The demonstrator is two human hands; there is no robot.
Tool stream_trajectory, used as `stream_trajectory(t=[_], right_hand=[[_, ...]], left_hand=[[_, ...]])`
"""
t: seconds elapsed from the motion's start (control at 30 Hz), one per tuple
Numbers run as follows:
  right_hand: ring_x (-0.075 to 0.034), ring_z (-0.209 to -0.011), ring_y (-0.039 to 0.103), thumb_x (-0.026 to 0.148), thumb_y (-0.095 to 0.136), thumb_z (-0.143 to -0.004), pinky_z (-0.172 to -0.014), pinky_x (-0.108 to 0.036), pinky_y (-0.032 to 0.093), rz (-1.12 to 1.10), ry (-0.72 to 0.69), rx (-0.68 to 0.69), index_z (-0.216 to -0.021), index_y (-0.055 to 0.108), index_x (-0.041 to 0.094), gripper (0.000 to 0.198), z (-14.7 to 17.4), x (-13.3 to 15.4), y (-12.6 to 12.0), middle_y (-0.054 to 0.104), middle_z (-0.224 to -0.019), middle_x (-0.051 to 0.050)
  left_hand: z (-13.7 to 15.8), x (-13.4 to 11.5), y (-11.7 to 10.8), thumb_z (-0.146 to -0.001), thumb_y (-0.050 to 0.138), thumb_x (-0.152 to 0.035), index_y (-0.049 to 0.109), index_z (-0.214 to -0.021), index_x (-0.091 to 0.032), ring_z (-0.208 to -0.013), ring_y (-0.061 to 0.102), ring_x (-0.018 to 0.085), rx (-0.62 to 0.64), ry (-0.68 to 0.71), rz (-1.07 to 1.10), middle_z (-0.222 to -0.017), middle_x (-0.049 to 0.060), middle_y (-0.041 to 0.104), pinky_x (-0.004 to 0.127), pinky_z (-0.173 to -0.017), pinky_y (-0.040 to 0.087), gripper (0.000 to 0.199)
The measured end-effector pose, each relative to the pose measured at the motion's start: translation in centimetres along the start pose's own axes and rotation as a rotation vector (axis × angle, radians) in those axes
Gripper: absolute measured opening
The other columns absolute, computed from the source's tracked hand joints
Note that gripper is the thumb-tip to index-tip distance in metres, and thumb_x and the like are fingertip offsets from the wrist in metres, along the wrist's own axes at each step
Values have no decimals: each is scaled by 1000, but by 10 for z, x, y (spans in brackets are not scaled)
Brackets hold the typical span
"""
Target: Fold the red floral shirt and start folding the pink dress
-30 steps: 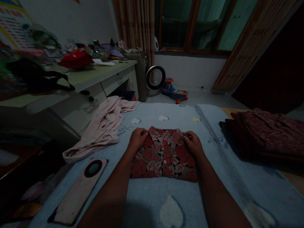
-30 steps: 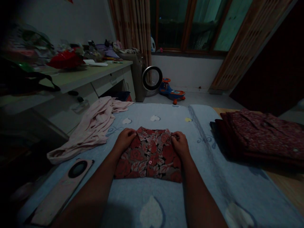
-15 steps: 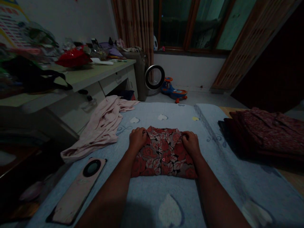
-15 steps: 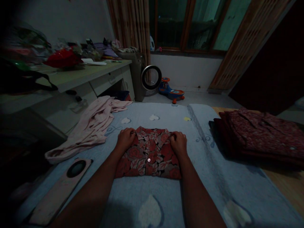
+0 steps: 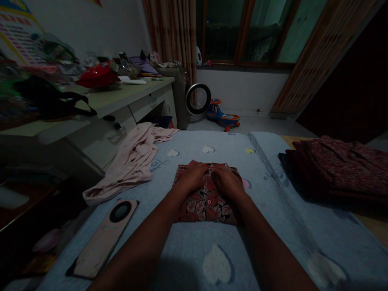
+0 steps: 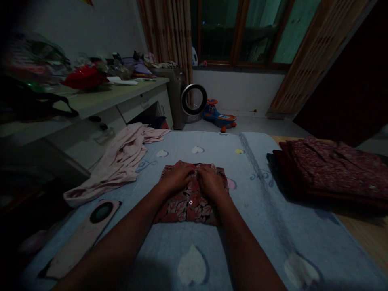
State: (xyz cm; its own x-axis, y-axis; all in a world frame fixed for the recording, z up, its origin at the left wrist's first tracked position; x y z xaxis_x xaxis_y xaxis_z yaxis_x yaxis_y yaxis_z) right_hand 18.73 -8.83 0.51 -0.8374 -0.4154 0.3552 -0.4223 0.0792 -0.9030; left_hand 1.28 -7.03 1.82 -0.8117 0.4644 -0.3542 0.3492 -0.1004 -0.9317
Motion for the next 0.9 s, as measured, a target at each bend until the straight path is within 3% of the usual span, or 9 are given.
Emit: stream_trajectory(t=[0.1, 0.27, 0.4, 0.53, 0.7, 0.9], right_hand=[[-22, -98, 59, 15, 48, -93, -84, -31, 45, 67, 52, 6, -100, 69, 22, 24, 3, -4, 9, 64, -112, -10], [-21, -96, 58, 11, 45, -90, -87, -32, 45, -44, 37, -89, -96, 65, 20, 23, 4, -12, 14, 62, -107, -9], [-20, -100, 57, 6, 45, -85, -91, -33, 44, -210, -58, -205, -95, 61, 21, 24, 4, -7, 2, 63, -105, -7], [-21, -101, 57, 6, 46, -84, -90, -35, 44, -271, -89, -299, -94, 61, 21, 24, 4, 0, -4, 64, -102, -7], [-23, -94, 56, 10, 50, -83, -86, -36, 45, -217, -55, -276, -93, 62, 20, 18, 2, -5, 17, 61, -96, -8], [-23, -92, 55, 12, 52, -83, -86, -36, 46, -183, 11, -212, -90, 62, 19, 14, 2, -9, 29, 60, -96, -8]], left_hand=[[-2, 2, 5, -83, 60, -21, 65, -116, -21, -115, 58, 26, 36, 25, -8, -125, 10, 64, 38, -101, 45, 33], [-5, 2, -3, -82, 56, -12, 70, -98, -18, -109, 60, 25, 67, -10, -51, -113, 11, 68, 37, -98, 44, 22], [-9, -2, -7, -85, 55, -15, 69, -99, -20, -103, 62, 24, -36, 11, -15, -105, 8, 69, 38, -99, 43, 21], [-13, -2, 6, -85, 54, -15, 67, -95, -20, -98, 63, 22, -102, 26, 101, -101, 5, 69, 35, -94, 45, 17], [-15, 6, 26, -81, 55, -9, 65, -92, -18, -99, 62, 20, -110, 23, 263, -102, 5, 70, 32, -91, 47, 18], [-7, 6, 17, -78, 64, -18, 61, -110, -19, -113, 57, 24, -56, 68, 165, -115, 7, 63, 37, -101, 45, 31]])
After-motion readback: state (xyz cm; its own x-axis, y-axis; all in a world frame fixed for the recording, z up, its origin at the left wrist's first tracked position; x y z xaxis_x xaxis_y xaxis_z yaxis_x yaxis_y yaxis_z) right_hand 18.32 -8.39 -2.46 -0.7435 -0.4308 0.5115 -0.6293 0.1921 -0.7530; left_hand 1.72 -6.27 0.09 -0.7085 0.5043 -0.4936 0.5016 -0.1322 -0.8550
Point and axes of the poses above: each hand's wrist, its own z-axis away from the middle knuckle, its own y-axis out of the palm, x = y × z, the point moved 1 cm from there along -z, towards the middle knuckle
